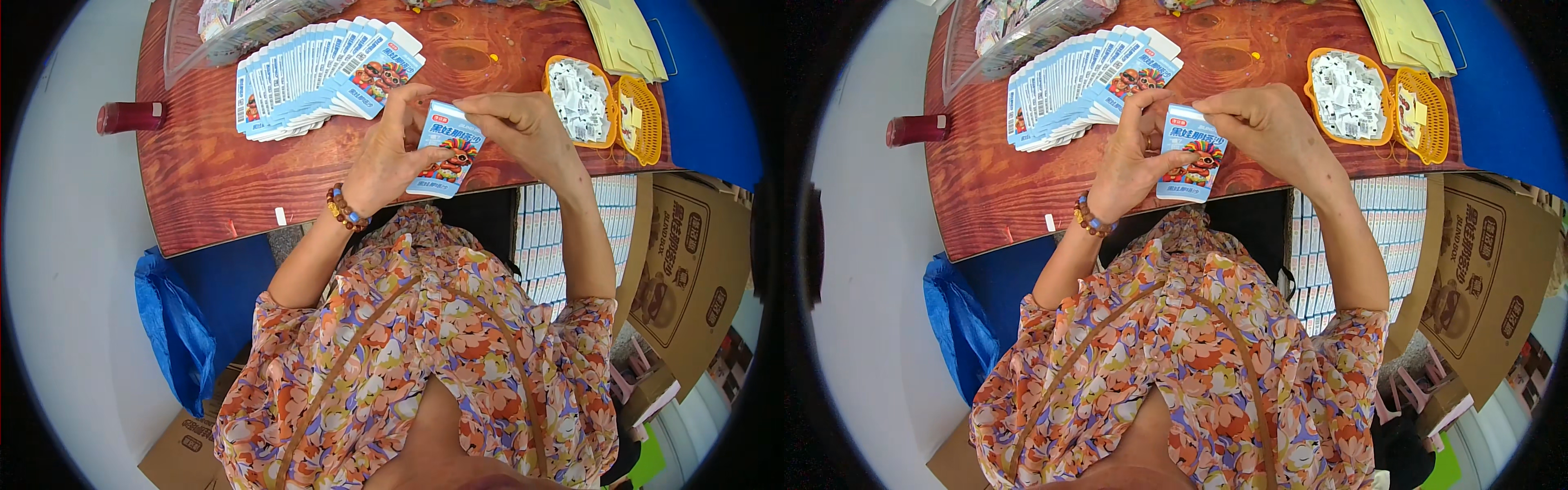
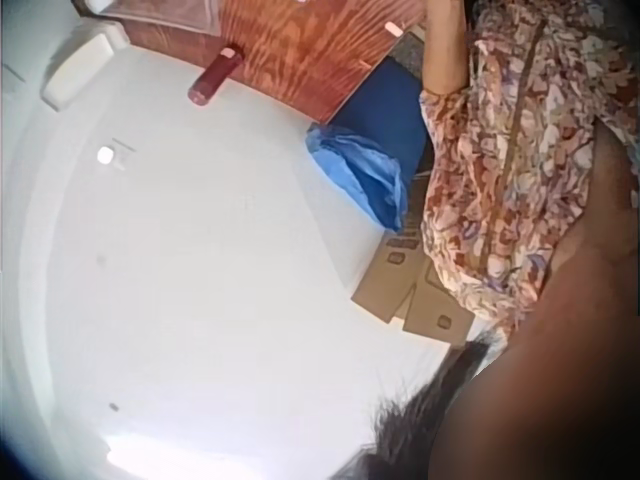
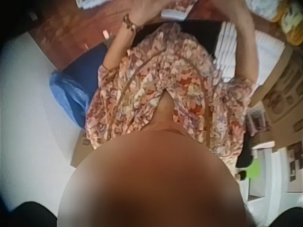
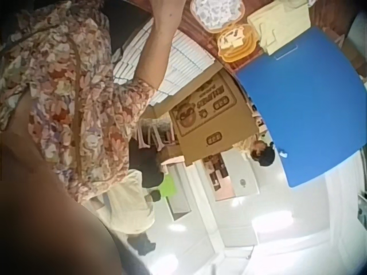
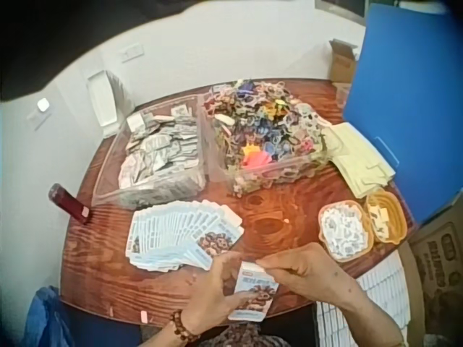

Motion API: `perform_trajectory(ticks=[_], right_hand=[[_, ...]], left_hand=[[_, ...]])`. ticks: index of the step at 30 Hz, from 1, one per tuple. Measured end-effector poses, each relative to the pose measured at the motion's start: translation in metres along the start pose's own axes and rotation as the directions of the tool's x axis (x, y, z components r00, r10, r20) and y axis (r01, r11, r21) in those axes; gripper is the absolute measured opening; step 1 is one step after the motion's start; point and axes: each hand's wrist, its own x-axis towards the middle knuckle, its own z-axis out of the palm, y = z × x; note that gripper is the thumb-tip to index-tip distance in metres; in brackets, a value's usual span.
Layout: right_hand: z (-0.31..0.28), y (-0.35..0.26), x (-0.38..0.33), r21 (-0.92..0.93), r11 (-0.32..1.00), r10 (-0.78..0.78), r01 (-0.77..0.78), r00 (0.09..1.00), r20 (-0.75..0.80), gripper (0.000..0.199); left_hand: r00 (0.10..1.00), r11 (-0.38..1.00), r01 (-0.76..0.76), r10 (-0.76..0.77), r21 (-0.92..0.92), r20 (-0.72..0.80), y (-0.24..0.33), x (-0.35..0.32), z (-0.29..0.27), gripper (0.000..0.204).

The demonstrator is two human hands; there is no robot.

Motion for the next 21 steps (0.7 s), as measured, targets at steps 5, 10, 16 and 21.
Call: perform_trajectory(ticks=[5,10,16,21], right_hand=[[0.01,0.002,-0.012,-0.227,0.948,-0.244,0.224,0.968,-0.064,0.033],[0.018,0.018,-0.013,-0.372,0.894,-0.305,0.25,0.948,-0.094,0.042],[0.022,0.037,-0.014,0.166,0.983,-0.055,0.077,0.989,-0.134,0.041],[0.023,0.047,-0.006,-0.07,0.938,-0.346,0.34,0.929,-0.129,0.034]], left_hand=[[1.0,0.999,0.0,-0.002,-0.045,-0.029,0.002,-0.001,0.004,0.074],[0.996,0.995,-0.087,0.086,-0.046,-0.017,0.003,0.002,0.006,0.066],[0.998,0.997,-0.057,0.058,-0.055,0.018,-0.002,0.005,-0.002,0.051],[0.999,0.996,-0.011,0.015,-0.085,0.044,-0.005,0.006,-0.001,0.046]])
